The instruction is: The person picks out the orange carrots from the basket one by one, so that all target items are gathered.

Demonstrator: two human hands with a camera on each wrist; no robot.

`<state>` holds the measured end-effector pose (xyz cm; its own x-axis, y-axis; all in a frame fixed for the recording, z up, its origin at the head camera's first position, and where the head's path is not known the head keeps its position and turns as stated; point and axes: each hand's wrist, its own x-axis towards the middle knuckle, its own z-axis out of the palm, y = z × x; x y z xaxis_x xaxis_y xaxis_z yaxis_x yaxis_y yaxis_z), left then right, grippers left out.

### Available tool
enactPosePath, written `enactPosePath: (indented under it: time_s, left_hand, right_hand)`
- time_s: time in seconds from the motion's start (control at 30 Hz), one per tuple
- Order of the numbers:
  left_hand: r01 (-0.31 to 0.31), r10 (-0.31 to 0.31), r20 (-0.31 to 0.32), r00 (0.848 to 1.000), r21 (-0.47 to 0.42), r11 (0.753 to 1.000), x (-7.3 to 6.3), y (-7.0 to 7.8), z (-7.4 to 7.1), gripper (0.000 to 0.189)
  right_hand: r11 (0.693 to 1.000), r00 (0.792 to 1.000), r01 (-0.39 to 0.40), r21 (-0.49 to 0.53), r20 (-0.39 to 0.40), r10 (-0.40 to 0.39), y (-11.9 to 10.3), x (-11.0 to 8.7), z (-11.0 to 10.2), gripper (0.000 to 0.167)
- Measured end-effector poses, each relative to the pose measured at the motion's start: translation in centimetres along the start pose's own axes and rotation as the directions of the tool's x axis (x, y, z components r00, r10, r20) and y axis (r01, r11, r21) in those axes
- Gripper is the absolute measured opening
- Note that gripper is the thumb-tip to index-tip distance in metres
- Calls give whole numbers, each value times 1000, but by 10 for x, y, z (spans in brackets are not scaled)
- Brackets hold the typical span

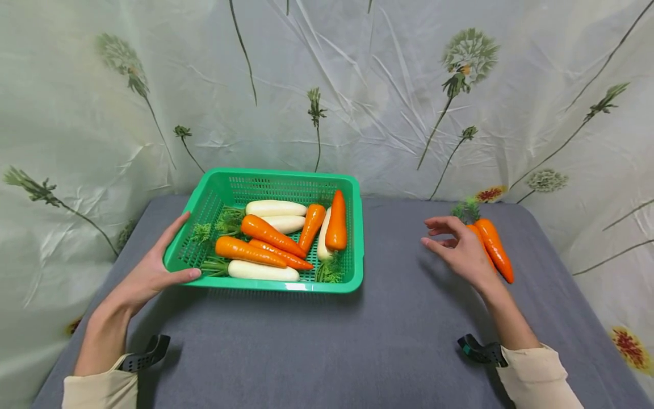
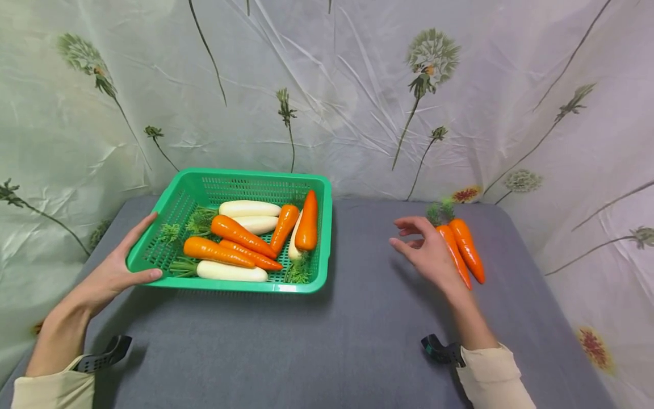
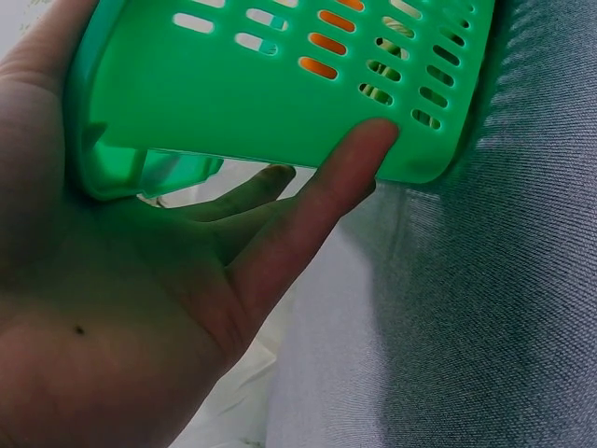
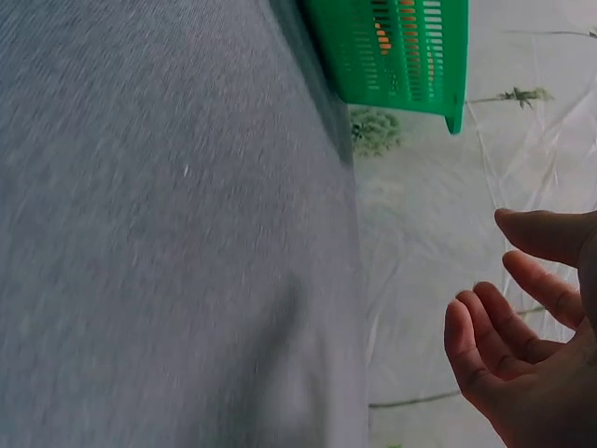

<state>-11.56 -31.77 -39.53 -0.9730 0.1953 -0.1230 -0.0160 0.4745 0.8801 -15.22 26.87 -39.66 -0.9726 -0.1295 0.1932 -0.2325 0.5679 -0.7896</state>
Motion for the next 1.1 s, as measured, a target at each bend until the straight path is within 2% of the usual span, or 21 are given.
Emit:
enactPosePath:
  time_s: [0.4,0.67,1.1]
  left_hand:
    - [2,-2,1,1000,-12,1000,-3,-1,-1,112]
    - [-8,8,-1,1000,-26,1000,-1,-3,-2,114]
    - [15,-15,8,1000,-10,1000,-1,2,-2,112]
  right_hand:
    - [998,996,30,47,78,-33,-14,14,22,40]
    - [996,988,85,41,127,-89,-29,22,33,42]
    - [980,969,165,115,168,-183,-49,28,47,40]
